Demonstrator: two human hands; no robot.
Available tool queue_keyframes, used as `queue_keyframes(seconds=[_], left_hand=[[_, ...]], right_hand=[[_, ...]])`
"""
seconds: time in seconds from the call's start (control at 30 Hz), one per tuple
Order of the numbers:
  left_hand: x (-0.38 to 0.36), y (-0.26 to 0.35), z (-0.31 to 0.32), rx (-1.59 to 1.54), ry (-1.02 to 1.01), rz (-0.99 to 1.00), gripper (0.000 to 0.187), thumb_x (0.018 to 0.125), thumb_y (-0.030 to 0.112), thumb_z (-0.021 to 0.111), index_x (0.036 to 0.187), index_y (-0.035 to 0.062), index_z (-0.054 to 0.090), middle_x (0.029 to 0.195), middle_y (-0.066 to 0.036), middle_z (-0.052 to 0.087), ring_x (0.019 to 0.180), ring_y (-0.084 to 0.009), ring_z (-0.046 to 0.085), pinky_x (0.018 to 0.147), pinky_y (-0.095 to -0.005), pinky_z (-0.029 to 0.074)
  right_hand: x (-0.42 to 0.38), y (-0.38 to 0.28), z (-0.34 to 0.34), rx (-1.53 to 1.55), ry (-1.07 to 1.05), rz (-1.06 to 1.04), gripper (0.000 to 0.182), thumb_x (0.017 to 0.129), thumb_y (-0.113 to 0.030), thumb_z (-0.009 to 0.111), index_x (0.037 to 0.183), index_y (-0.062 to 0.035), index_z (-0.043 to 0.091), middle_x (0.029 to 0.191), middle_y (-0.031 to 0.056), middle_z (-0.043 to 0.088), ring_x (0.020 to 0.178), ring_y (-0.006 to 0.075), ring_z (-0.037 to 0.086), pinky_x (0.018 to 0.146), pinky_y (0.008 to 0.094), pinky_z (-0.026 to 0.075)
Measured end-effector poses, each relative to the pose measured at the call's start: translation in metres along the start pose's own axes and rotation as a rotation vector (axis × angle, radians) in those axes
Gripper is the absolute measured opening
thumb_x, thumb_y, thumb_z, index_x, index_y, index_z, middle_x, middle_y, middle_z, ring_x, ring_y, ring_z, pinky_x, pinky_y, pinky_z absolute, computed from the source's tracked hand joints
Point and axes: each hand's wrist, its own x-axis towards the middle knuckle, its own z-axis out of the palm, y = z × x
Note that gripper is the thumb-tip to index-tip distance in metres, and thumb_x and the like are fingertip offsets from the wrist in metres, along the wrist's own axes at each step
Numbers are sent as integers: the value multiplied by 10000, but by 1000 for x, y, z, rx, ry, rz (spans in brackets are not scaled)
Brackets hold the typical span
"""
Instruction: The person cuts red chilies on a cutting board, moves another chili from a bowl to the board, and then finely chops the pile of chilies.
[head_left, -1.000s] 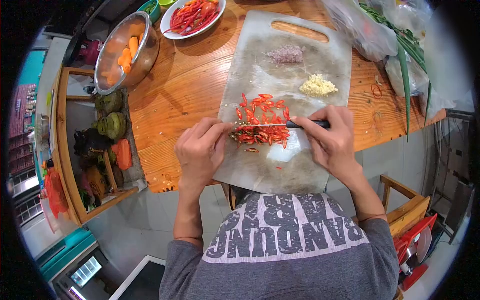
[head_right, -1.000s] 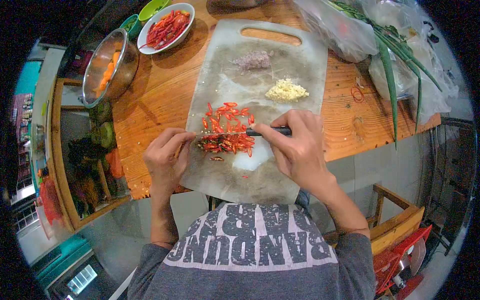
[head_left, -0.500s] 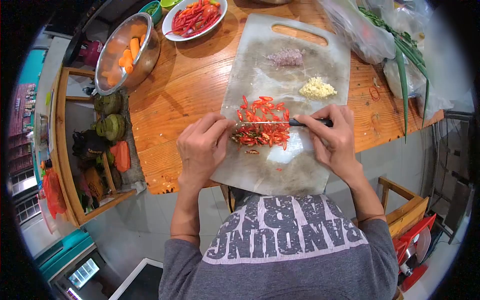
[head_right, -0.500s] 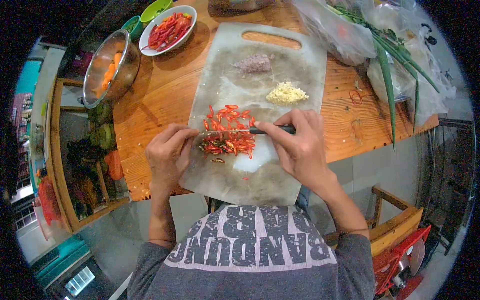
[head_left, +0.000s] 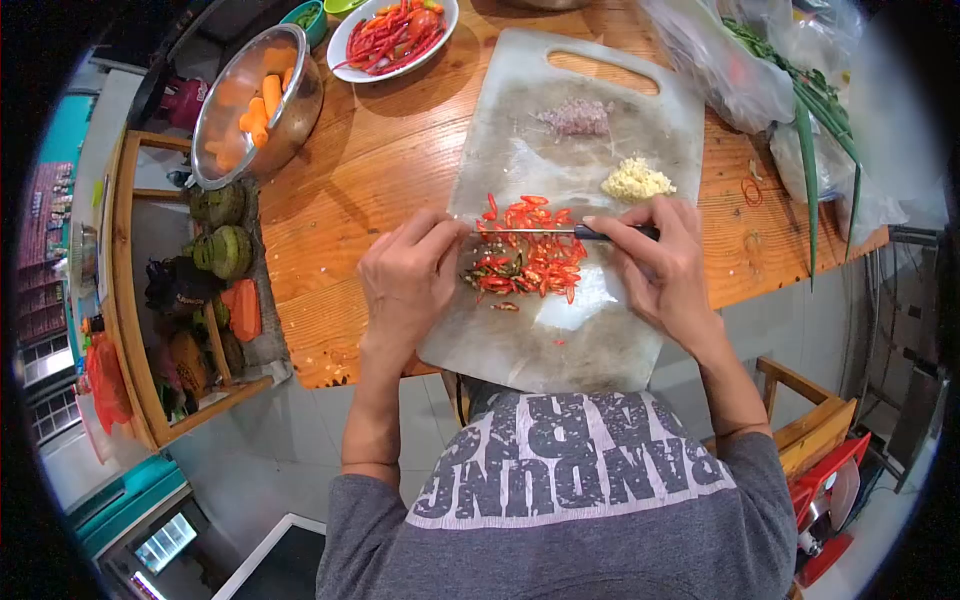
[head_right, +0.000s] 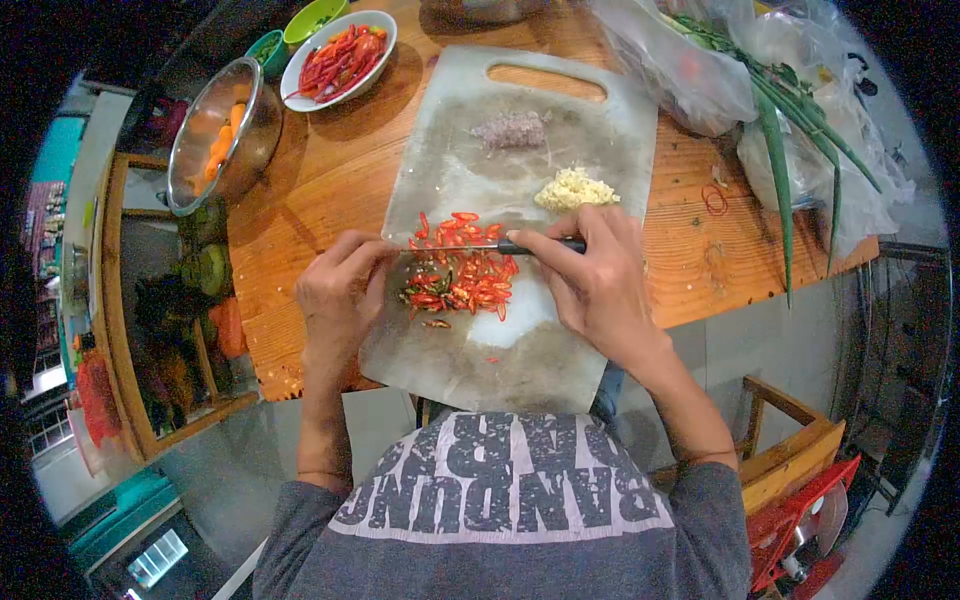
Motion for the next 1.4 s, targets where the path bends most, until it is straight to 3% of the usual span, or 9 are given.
queue_keyframes(seconds=[0.13, 0.23, 0.33, 0.63, 0.83, 1.03, 1.23, 1.33, 1.4], left_hand=[[2, -4, 3, 24, -38, -22, 72, 829, 88, 742, 886, 127, 721, 868, -18, 673, 706, -265, 662, 624, -373, 495], [6, -4, -4, 39, -82, 18, 143, 804, 38, 753, 929, 106, 751, 897, -65, 697, 771, -271, 704, 667, -359, 542], [24, -2, -4, 43, 29, 62, 126, 816, 51, 745, 927, 110, 751, 895, -62, 697, 768, -273, 702, 667, -369, 540], [12, 1, -8, 56, -144, 65, 120, 812, 60, 744, 924, 103, 745, 892, -61, 700, 763, -274, 697, 661, -372, 532], [-8, 11, -9, -9, -115, -39, 153, 782, 27, 757, 921, 90, 739, 899, -46, 703, 762, -259, 698, 663, -348, 535], [-4, 5, -8, 21, -72, 45, 115, 808, 80, 746, 911, 128, 731, 884, -3, 673, 692, -246, 648, 622, -354, 487], [-3, 4, -9, 73, -118, 37, 143, 792, 29, 734, 916, 100, 742, 910, -51, 702, 780, -268, 697, 671, -369, 534], [3, 4, -16, 64, -23, 10, 142, 797, 30, 728, 918, 102, 742, 897, -58, 696, 756, -276, 692, 664, -376, 533], [0, 0, -8, 67, -68, -29, 146, 796, 29, 728, 921, 103, 741, 890, -60, 693, 745, -278, 690, 662, -377, 533]], right_hand=[[-4, 5, 10, 42, 1, 68, 400, 771, -21, 728, 1136, -181, 767, 905, 55, 603, 883, 274, 537, 783, 389, 401], [-2, 2, 0, -17, 51, -1, 434, 751, -10, 727, 1146, -184, 761, 912, 63, 599, 890, 279, 537, 790, 400, 399], [8, 5, -2, -79, 129, -9, 478, 727, -2, 729, 1165, -190, 752, 925, 64, 601, 900, 280, 536, 803, 409, 396], [-8, 8, 7, -6, 78, 20, 471, 732, 9, 728, 1155, -195, 759, 924, 61, 605, 894, 275, 535, 791, 399, 396], [-23, 1, 5, -28, 43, 9, 434, 737, -12, 743, 1132, -188, 772, 908, 54, 609, 860, 261, 532, 774, 390, 388], [-17, -5, 1, -6, 31, 17, 423, 752, -14, 744, 1141, -179, 768, 892, 54, 597, 849, 257, 523, 758, 392, 392], [-10, 4, 1, 19, 3, 24, 445, 761, -8, 742, 1169, -185, 756, 883, 54, 579, 855, 264, 521, 766, 394, 396], [-2, 0, 0, 13, 44, 5, 442, 765, -10, 739, 1169, -190, 755, 898, 58, 592, 857, 271, 523, 783, 398, 397], [1, 7, 18, 64, 56, 47, 429, 766, -16, 739, 1158, -190, 760, 911, 60, 607, 859, 273, 525, 794, 400, 396]])
